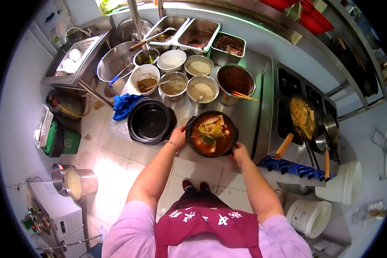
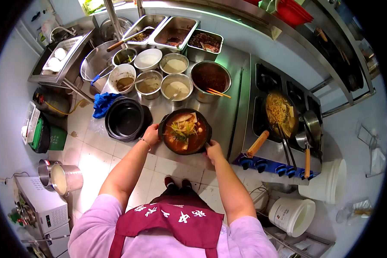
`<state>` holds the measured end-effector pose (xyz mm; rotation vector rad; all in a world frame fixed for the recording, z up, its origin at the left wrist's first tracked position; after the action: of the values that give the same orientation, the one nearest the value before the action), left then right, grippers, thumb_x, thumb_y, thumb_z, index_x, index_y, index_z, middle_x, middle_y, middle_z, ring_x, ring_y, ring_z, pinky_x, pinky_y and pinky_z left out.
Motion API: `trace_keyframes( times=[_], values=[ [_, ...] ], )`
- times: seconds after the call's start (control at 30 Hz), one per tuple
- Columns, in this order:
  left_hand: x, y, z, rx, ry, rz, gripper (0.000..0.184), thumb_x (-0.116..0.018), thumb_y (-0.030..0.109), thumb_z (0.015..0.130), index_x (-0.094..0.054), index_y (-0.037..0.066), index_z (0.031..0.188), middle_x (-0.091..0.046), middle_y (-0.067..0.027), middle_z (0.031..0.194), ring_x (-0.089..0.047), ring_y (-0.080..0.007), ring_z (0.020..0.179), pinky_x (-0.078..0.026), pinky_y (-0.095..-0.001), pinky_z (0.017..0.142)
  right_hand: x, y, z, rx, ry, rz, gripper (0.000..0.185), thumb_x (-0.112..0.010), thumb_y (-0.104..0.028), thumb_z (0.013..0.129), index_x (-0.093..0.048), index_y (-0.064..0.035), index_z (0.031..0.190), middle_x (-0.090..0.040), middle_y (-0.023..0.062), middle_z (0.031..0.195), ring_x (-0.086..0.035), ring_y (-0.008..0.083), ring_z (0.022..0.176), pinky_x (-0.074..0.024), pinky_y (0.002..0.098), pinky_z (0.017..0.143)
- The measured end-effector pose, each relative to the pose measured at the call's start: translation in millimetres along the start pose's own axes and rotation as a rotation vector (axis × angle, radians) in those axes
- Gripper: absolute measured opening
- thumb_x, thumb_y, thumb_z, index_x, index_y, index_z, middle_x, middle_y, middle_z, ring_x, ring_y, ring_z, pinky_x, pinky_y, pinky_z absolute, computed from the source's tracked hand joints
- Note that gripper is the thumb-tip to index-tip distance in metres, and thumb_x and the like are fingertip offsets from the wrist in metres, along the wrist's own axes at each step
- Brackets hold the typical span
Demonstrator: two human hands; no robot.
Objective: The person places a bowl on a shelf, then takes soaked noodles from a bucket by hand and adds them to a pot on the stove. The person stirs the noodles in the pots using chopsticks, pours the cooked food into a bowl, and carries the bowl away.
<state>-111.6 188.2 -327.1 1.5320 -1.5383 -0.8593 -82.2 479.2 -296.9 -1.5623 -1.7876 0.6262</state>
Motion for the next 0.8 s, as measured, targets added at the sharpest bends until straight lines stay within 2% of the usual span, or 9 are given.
trace_keyframes(
  times=[0.03,0.17,0.23,0.33,0.5,0.57,0.73,0.8],
  values=[
    [0.7,1.8,4.2,-0.053,0.010,0.107,0.032,-0.063,0.025,0.084,-0.059,0.001,0.105,-0.056,-0.0006,0.069,-0.049,-0.0094,0.052,-0.039,-0.0239,0.046,-0.1,0.4,-0.9,0.027,0.007,0.037,0.022,-0.054,-0.016,0.091,-0.056,-0.0002,0.106,-0.059,0.0052,0.080,-0.048,0.0120,0.049,-0.0414,0.0238,0.045],
    [2.2,-9.3,9.0,-0.035,-0.012,0.060,0.037,-0.069,0.025,0.078,-0.058,0.001,0.105,-0.056,-0.0009,0.071,-0.049,-0.0095,0.053,-0.039,-0.0240,0.047,-2.1,4.7,2.1,0.050,0.035,0.145,0.016,-0.055,-0.016,0.090,-0.057,-0.0045,0.100,-0.058,0.0017,0.073,-0.045,0.0090,0.047,-0.0362,0.0218,0.044],
    [3.7,-16.8,9.1,-0.044,0.000,0.103,0.038,-0.070,0.024,0.077,-0.057,0.001,0.104,-0.056,-0.0012,0.074,-0.050,-0.0095,0.056,-0.041,-0.0236,0.049,-0.1,13.6,10.2,0.061,-0.002,0.159,0.014,-0.056,-0.015,0.090,-0.057,-0.0046,0.099,-0.057,0.0017,0.072,-0.045,0.0094,0.047,-0.0368,0.0226,0.043],
    [-1.7,10.3,-22.7,0.037,-0.022,0.017,0.036,-0.070,0.024,0.078,-0.056,0.001,0.102,-0.056,-0.0015,0.077,-0.050,-0.0095,0.059,-0.041,-0.0230,0.050,4.3,18.2,10.9,0.075,-0.041,0.172,0.009,-0.057,-0.013,0.089,-0.057,-0.0051,0.095,-0.055,0.0011,0.070,-0.045,0.0095,0.047,-0.0375,0.0230,0.043],
    [0.0,-15.8,-34.9,0.025,0.014,0.007,0.030,-0.069,0.022,0.079,-0.056,0.002,0.096,-0.056,-0.0009,0.074,-0.051,-0.0095,0.060,-0.042,-0.0236,0.051,6.3,20.6,4.0,0.082,-0.100,0.146,0.005,-0.056,-0.012,0.089,-0.056,-0.0065,0.090,-0.051,-0.0006,0.066,-0.044,0.0084,0.047,-0.0374,0.0218,0.043],
    [-0.8,-5.3,-57.1,0.062,0.025,-0.005,0.028,-0.068,0.021,0.080,-0.057,0.001,0.097,-0.056,-0.0009,0.073,-0.052,-0.0094,0.059,-0.043,-0.0244,0.051,7.6,20.6,-0.4,0.099,-0.121,0.156,0.004,-0.054,-0.011,0.089,-0.055,-0.0071,0.090,-0.051,-0.0013,0.065,-0.044,0.0081,0.047,-0.0363,0.0210,0.042],
    [5.7,-40.5,-86.7,-0.069,0.171,-0.037,0.023,-0.064,0.016,0.083,-0.058,0.001,0.099,-0.059,-0.0016,0.075,-0.054,-0.0100,0.061,-0.045,-0.0255,0.052,7.3,8.2,-26.6,0.136,-0.205,0.086,0.006,-0.050,-0.007,0.090,-0.055,-0.0072,0.092,-0.054,-0.0013,0.070,-0.043,0.0075,0.047,-0.0354,0.0207,0.042],
    [11.4,-40.2,-113.4,-0.032,0.151,-0.137,0.021,-0.063,0.018,0.084,-0.058,0.002,0.096,-0.059,-0.0011,0.073,-0.053,-0.0099,0.060,-0.045,-0.0256,0.052,-0.8,-3.1,-40.1,0.152,-0.217,0.045,0.008,-0.048,-0.006,0.090,-0.056,-0.0068,0.093,-0.055,-0.0003,0.073,-0.043,0.0071,0.047,-0.0346,0.0208,0.041]
  ],
)
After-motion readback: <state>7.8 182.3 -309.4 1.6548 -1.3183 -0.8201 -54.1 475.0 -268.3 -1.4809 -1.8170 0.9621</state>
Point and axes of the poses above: each hand's wrist, its own z-axis towards the middle knuckle, its own x-axis out of the back of the hand, y = z × x, the point moved 3 cm from there along z, towards the middle knuckle
